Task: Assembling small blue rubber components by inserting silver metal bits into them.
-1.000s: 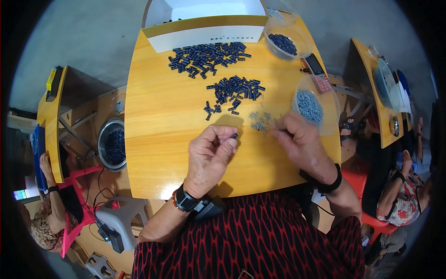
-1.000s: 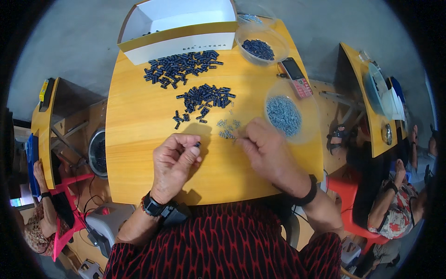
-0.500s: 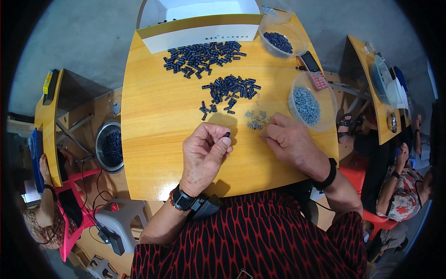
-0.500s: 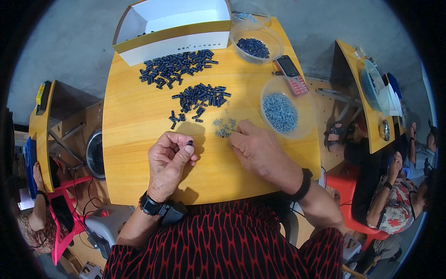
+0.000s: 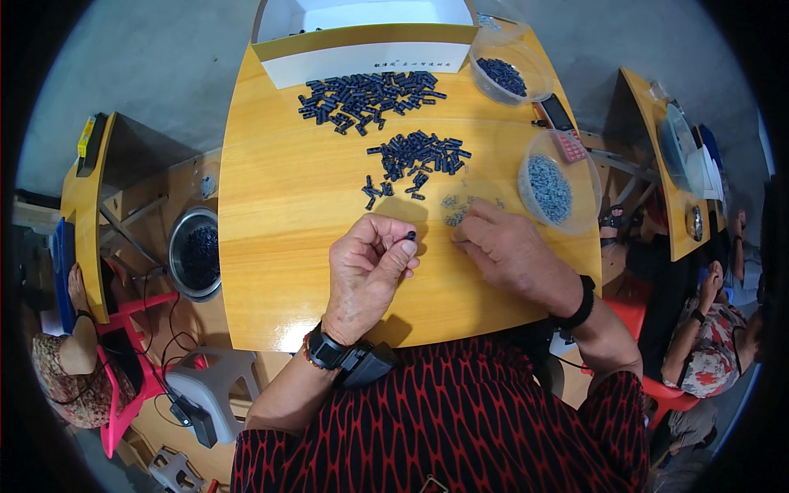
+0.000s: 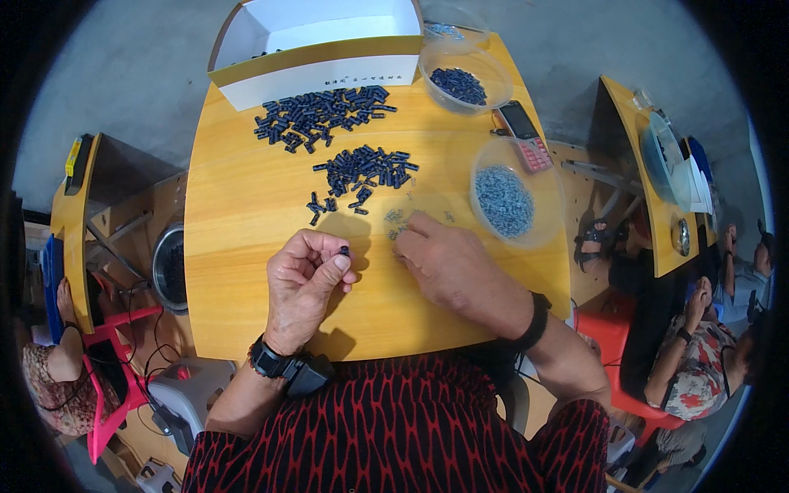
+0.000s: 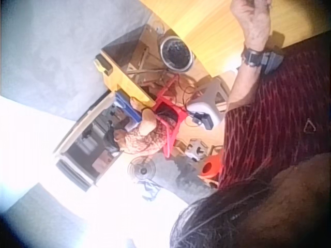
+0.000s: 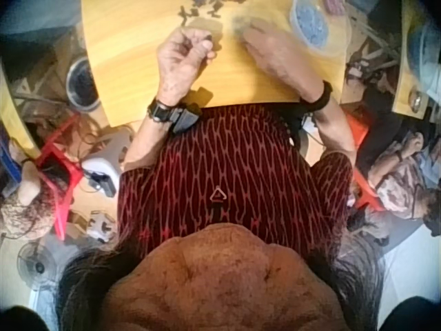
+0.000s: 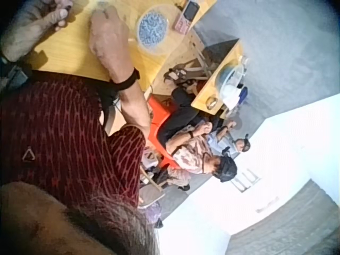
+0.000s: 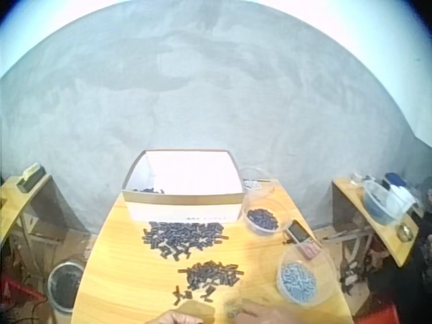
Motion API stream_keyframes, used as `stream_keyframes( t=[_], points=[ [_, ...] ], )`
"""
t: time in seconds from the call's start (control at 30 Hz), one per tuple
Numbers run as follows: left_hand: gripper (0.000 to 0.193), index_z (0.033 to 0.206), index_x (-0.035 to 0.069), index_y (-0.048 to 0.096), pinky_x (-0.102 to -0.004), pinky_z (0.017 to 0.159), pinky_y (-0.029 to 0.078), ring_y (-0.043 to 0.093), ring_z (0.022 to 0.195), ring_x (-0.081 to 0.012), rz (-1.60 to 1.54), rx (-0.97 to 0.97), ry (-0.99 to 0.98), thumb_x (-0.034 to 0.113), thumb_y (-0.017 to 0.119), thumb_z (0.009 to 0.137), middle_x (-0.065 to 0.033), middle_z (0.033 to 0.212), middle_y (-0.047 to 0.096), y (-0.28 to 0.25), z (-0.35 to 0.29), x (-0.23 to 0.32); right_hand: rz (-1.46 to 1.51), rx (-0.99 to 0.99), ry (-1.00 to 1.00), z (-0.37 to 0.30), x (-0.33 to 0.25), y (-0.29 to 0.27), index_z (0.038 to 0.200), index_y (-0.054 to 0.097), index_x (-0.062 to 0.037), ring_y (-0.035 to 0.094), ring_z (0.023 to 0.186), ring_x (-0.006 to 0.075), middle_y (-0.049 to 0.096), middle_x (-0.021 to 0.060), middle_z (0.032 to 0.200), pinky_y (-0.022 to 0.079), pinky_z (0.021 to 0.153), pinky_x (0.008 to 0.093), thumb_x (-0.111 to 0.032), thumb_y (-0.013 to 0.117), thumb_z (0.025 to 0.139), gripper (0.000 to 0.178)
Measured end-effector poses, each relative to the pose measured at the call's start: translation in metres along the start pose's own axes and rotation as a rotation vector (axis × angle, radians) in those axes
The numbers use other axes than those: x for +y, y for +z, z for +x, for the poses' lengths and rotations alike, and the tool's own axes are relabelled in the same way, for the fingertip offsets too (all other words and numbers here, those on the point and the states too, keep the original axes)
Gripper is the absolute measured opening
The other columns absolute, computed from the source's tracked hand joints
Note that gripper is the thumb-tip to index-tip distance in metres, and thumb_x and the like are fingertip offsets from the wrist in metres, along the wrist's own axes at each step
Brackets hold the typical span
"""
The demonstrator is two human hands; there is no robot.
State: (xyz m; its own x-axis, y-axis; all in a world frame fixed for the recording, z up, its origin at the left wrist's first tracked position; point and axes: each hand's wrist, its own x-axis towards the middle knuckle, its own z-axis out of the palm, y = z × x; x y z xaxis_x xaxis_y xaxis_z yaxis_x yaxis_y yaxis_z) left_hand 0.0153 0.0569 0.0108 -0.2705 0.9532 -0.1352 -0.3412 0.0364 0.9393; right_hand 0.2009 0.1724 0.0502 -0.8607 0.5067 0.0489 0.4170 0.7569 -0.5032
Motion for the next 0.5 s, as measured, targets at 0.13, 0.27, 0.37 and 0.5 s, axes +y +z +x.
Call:
stream_keyframes(
  t=[0.13, 0.27, 0.37, 0.5],
  points=[
    [0.009, 0.103, -0.001, 0.059, -0.0201, 0.063, 0.050, 0.060, 0.071, -0.0065, -0.033, 0.003, -0.004, 0.001, 0.061, 0.094, -0.0027, 0.085, 0.064, -0.001, 0.000, 0.000, 0.165, 0.090, 0.023, -0.002, 0.007, -0.001, 0.091, 0.061, -0.0022, 0.060, 0.079, 0.0349, 0.056, 0.0140, 0.088, 0.048, 0.067, 0.0409, -0.002, 0.064, 0.083, 0.009],
    [0.011, 0.104, -0.001, 0.059, -0.0202, 0.064, 0.051, 0.060, 0.071, -0.0067, -0.039, 0.007, -0.008, 0.001, 0.062, 0.094, -0.0031, 0.086, 0.064, 0.000, 0.000, -0.001, 0.115, 0.071, 0.027, -0.002, 0.005, -0.005, 0.091, 0.064, -0.0019, 0.060, 0.080, 0.0322, 0.057, 0.0122, 0.086, 0.048, 0.068, 0.0382, 0.002, 0.066, 0.080, 0.012],
    [0.013, 0.103, -0.002, 0.060, -0.0227, 0.062, 0.052, 0.061, 0.071, -0.0086, -0.026, 0.012, -0.011, 0.004, 0.065, 0.092, -0.0038, 0.083, 0.063, 0.000, 0.001, 0.000, 0.078, 0.049, -0.043, -0.001, 0.003, 0.000, 0.090, 0.060, -0.0034, 0.061, 0.076, 0.0357, 0.056, 0.0142, 0.089, 0.049, 0.065, 0.0429, -0.006, 0.061, 0.083, 0.007],
    [0.012, 0.103, -0.001, 0.060, -0.0228, 0.062, 0.052, 0.061, 0.071, -0.0087, -0.010, 0.000, -0.002, 0.002, 0.065, 0.092, -0.0039, 0.084, 0.064, -0.001, 0.001, -0.001, -0.016, 0.005, -0.050, 0.003, -0.006, 0.001, 0.088, 0.058, -0.0026, 0.060, 0.075, 0.0357, 0.054, 0.0147, 0.088, 0.049, 0.065, 0.0436, -0.006, 0.060, 0.082, 0.007]
  ],
)
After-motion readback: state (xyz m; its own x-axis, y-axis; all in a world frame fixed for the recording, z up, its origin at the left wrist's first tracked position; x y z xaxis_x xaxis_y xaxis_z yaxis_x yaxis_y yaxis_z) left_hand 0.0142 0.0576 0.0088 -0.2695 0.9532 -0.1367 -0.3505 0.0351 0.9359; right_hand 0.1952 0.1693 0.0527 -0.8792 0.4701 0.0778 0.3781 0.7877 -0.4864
